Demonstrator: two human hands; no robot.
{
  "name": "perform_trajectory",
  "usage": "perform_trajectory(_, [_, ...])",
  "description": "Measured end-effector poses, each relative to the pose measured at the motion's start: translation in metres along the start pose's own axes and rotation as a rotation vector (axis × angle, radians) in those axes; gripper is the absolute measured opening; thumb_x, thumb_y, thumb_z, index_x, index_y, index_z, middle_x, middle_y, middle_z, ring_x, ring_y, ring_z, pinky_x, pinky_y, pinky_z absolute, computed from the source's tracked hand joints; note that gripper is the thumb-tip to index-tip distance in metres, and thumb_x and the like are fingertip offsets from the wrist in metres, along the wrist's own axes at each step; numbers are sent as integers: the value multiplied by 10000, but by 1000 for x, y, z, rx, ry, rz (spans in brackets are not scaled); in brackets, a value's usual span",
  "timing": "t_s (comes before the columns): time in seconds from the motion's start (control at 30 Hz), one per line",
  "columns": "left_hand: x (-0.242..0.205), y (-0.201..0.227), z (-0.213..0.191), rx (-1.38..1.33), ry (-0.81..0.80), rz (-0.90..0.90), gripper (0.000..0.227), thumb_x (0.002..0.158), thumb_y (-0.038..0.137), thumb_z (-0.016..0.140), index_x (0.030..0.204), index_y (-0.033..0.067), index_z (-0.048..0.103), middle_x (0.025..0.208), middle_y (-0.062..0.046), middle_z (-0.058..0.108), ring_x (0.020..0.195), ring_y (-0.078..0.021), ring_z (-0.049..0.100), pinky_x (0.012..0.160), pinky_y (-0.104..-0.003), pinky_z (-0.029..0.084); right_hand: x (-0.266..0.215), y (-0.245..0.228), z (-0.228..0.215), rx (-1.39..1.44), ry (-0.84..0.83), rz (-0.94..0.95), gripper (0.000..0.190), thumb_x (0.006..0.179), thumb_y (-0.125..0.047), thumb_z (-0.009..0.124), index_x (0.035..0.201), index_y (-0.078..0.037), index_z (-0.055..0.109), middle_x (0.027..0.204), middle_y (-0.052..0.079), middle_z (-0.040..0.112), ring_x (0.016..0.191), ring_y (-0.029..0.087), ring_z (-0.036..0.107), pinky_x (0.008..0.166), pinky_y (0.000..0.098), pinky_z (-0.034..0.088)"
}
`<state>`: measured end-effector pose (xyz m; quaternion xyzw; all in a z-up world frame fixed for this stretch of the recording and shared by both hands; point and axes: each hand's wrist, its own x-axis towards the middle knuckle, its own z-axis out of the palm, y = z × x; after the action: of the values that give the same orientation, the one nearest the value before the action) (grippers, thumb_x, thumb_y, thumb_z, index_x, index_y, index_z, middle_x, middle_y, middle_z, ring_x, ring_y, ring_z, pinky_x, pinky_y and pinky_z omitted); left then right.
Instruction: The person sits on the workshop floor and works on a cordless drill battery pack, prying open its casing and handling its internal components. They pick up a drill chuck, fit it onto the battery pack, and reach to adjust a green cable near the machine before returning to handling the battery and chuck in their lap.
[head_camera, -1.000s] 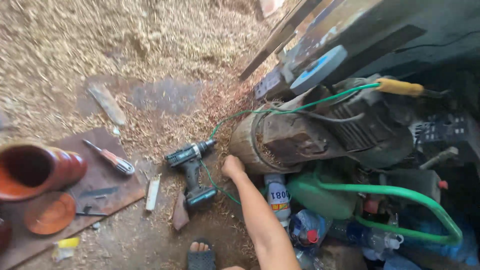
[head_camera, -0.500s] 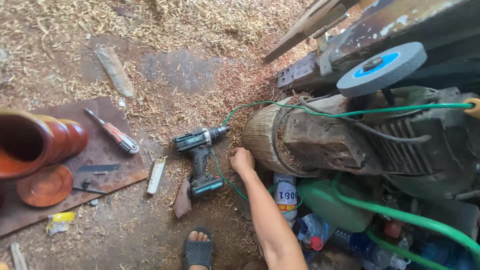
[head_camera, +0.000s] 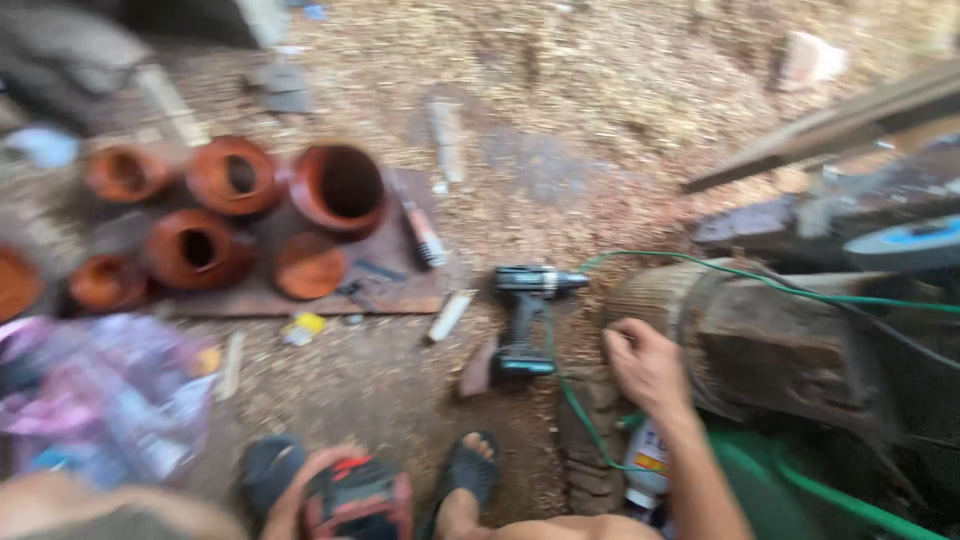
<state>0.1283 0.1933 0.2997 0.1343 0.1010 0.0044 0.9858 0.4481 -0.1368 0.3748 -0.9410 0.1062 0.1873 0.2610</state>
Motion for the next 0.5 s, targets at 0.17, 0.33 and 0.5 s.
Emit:
perform_trajectory(0.17, [65,92,141,1061,109,-214,827,562,247,894,1295,63,559,1144,-134,763,1106,-214,735,1010,-367,512,-141,-131,-103,-100,-34,-637,119,791,-152,708,854,-53,692,724,105,703,647,218,725,591,320,569])
perform_trajectory(0.33, [35,86,143,1002,126,-160,821,565,234,889,1295,33,572,1093,-160,778,1033,-237,774,968,-392,581,-214,-67,-69,-310,-256,-895,96,799,-225,753,873,-170,725,730,-1,696,683,113,740,626,277,558])
perform_trajectory(0.5, [32,94,178,745,231,-347,847,561,175,840,1334,42,519,1105,-187,753,974,-263,779,911,-446,640,-240,-43,9,-392,-260,-1159,62,895,-87,694,939,-47,677,804,111,684,694,196,729,630,318,587])
